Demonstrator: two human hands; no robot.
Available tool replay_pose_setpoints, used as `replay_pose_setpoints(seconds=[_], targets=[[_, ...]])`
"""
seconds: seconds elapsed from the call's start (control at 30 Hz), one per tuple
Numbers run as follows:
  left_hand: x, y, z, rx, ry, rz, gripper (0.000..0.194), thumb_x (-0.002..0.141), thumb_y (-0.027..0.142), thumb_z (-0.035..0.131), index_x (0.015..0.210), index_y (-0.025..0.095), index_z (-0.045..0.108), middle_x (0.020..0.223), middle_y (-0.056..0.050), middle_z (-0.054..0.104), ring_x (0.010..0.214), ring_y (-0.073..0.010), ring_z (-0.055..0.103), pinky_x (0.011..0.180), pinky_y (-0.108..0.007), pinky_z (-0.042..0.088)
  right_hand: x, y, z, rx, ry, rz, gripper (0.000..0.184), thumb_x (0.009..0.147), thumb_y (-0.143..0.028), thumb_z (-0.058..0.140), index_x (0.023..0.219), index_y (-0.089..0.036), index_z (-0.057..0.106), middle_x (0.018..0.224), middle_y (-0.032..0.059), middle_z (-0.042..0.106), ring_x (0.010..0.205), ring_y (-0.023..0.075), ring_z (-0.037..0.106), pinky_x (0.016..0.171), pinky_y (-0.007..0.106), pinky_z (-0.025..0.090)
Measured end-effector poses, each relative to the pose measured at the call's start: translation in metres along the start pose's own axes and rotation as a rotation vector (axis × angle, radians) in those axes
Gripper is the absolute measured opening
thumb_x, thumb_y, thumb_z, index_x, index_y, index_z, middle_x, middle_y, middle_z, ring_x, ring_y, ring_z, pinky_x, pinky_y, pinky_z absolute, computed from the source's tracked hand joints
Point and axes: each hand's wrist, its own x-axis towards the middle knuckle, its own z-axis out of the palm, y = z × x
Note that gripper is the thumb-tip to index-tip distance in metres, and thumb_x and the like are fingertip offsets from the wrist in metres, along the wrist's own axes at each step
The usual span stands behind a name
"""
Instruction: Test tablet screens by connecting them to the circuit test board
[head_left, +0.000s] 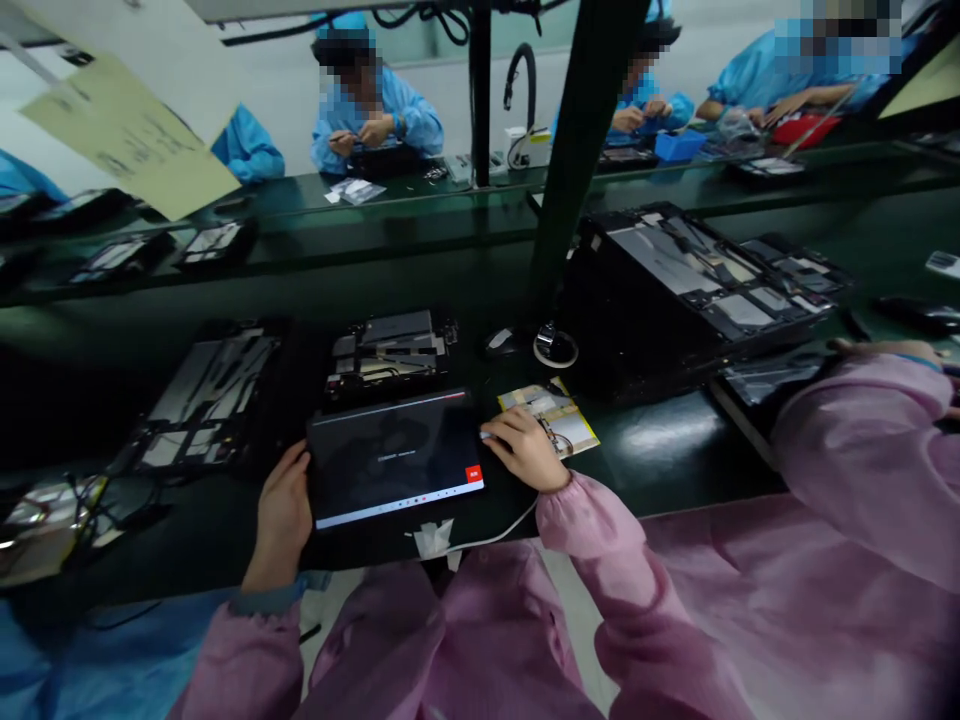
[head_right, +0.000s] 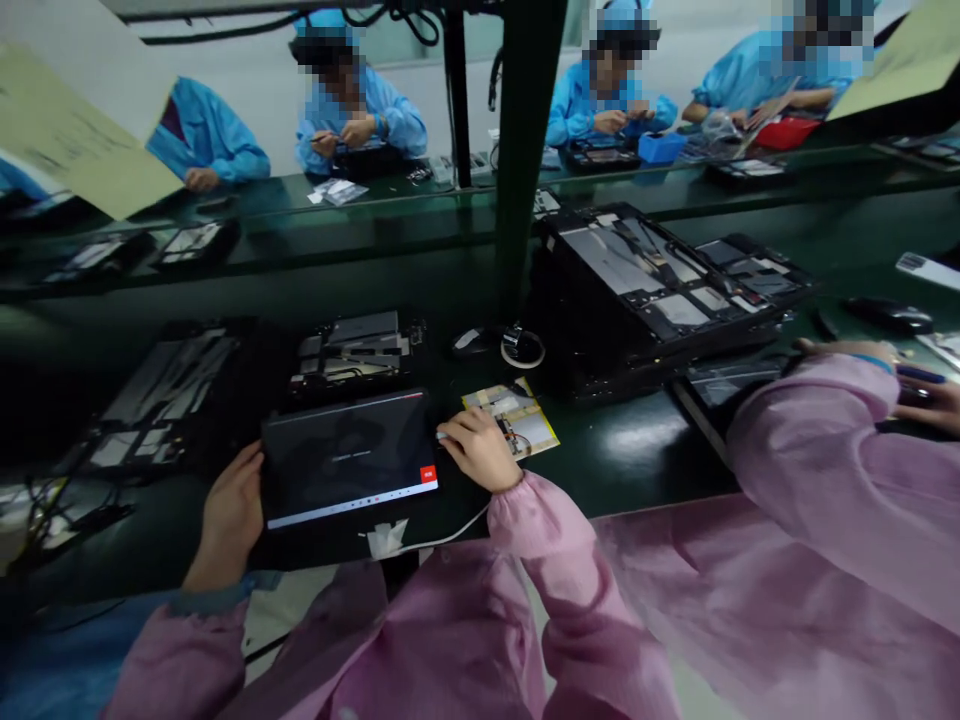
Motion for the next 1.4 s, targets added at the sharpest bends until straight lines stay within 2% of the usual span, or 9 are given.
replay_pose_setpoints(seconds=[0.17, 0.27, 0.47, 0.67, 0.8, 1.0, 1.1, 1.23, 1.4], targets=[[-0.006, 0.016, 0.004, -0.285, 0.055, -0.25, 0.032, 0.069, 0.031, 0.065, 0.099, 0.02, 0.068, 0.111, -0.006, 0.069, 0.118, -0.0233, 0.058, 0.107, -0.036, 0.041, 0.0, 0.0, 0.001, -0.002, 0.016, -0.002, 0.018, 0.093, -0.022, 0.054, 0.102, -0.022, 0.069, 0.095, 0.0074, 0.067, 0.091, 0.0226, 0.055, 0.082, 0.04, 0.048], [-0.008, 0.019, 0.004, -0.354, 0.04, -0.29, 0.031, 0.07, 0.03, 0.066, 0.099, 0.02, 0.068, 0.112, -0.005, 0.069, 0.119, -0.022, 0.057, 0.108, -0.034, 0.039, 0.0, 0.001, 0.003, 0.0, 0.017, -0.006, 0.018, 0.093, -0.021, 0.054, 0.103, -0.022, 0.069, 0.095, 0.0075, 0.067, 0.091, 0.0227, 0.055, 0.083, 0.04, 0.049], [-0.008, 0.016, 0.005, -0.274, 0.035, -0.231, 0.03, 0.075, 0.033, 0.061, 0.102, 0.02, 0.066, 0.116, -0.007, 0.067, 0.121, -0.0227, 0.056, 0.108, -0.034, 0.04, 0.0, 0.002, 0.003, 0.007, 0.015, 0.0, 0.02, 0.093, -0.022, 0.053, 0.106, -0.023, 0.069, 0.095, 0.0081, 0.067, 0.092, 0.023, 0.056, 0.082, 0.041, 0.049], [-0.008, 0.02, 0.007, -0.352, 0.097, -0.312, 0.029, 0.07, 0.03, 0.065, 0.097, 0.02, 0.066, 0.114, -0.005, 0.068, 0.122, -0.023, 0.054, 0.111, -0.035, 0.036, 0.002, -0.002, 0.0, 0.018, 0.033, -0.011, 0.016, 0.092, -0.021, 0.054, 0.1, -0.022, 0.068, 0.096, 0.0075, 0.067, 0.092, 0.0225, 0.055, 0.082, 0.04, 0.048], [-0.009, 0.019, 0.006, -0.322, 0.069, -0.287, 0.031, 0.071, 0.031, 0.065, 0.1, 0.022, 0.067, 0.117, -0.005, 0.068, 0.121, -0.0235, 0.056, 0.11, -0.036, 0.038, 0.005, -0.007, -0.002, -0.026, 0.015, -0.017, 0.013, 0.09, -0.018, 0.054, 0.094, -0.02, 0.066, 0.093, 0.0069, 0.065, 0.09, 0.0225, 0.053, 0.082, 0.039, 0.046], [-0.007, 0.017, 0.006, -0.304, 0.044, -0.278, 0.033, 0.068, 0.03, 0.065, 0.099, 0.018, 0.067, 0.106, -0.008, 0.071, 0.111, -0.0261, 0.062, 0.105, -0.04, 0.044, 0.006, -0.013, -0.004, -0.126, -0.022, -0.02, 0.011, 0.085, -0.014, 0.054, 0.088, -0.02, 0.063, 0.089, 0.0058, 0.062, 0.088, 0.0221, 0.05, 0.08, 0.037, 0.043], [-0.007, 0.016, 0.007, -0.26, 0.067, -0.241, 0.031, 0.068, 0.03, 0.063, 0.096, 0.019, 0.068, 0.102, -0.007, 0.071, 0.108, -0.0251, 0.063, 0.101, -0.037, 0.047, 0.007, -0.014, -0.007, -0.138, -0.043, -0.029, 0.011, 0.083, -0.013, 0.055, 0.088, -0.02, 0.062, 0.089, 0.0053, 0.061, 0.088, 0.0214, 0.049, 0.08, 0.035, 0.042], [-0.011, 0.025, 0.008, -0.197, 0.054, -0.204, 0.026, 0.07, 0.03, 0.062, 0.092, 0.019, 0.069, 0.099, -0.005, 0.071, 0.105, -0.0241, 0.063, 0.097, -0.034, 0.049, 0.009, -0.014, -0.013, -0.125, -0.096, -0.069, 0.012, 0.077, -0.01, 0.058, 0.083, -0.02, 0.059, 0.085, 0.0038, 0.058, 0.086, 0.0199, 0.047, 0.081, 0.033, 0.042], [-0.022, 0.047, 0.006, -0.271, 0.067, -0.148, 0.018, 0.066, 0.027, 0.065, 0.081, 0.017, 0.068, 0.1, -0.007, 0.069, 0.104, -0.0232, 0.06, 0.099, -0.034, 0.045, 0.013, -0.014, -0.014, -0.167, -0.131, -0.118, 0.009, 0.075, -0.012, 0.059, 0.08, -0.019, 0.058, 0.084, 0.0032, 0.055, 0.085, 0.0193, 0.045, 0.079, 0.031, 0.04]])
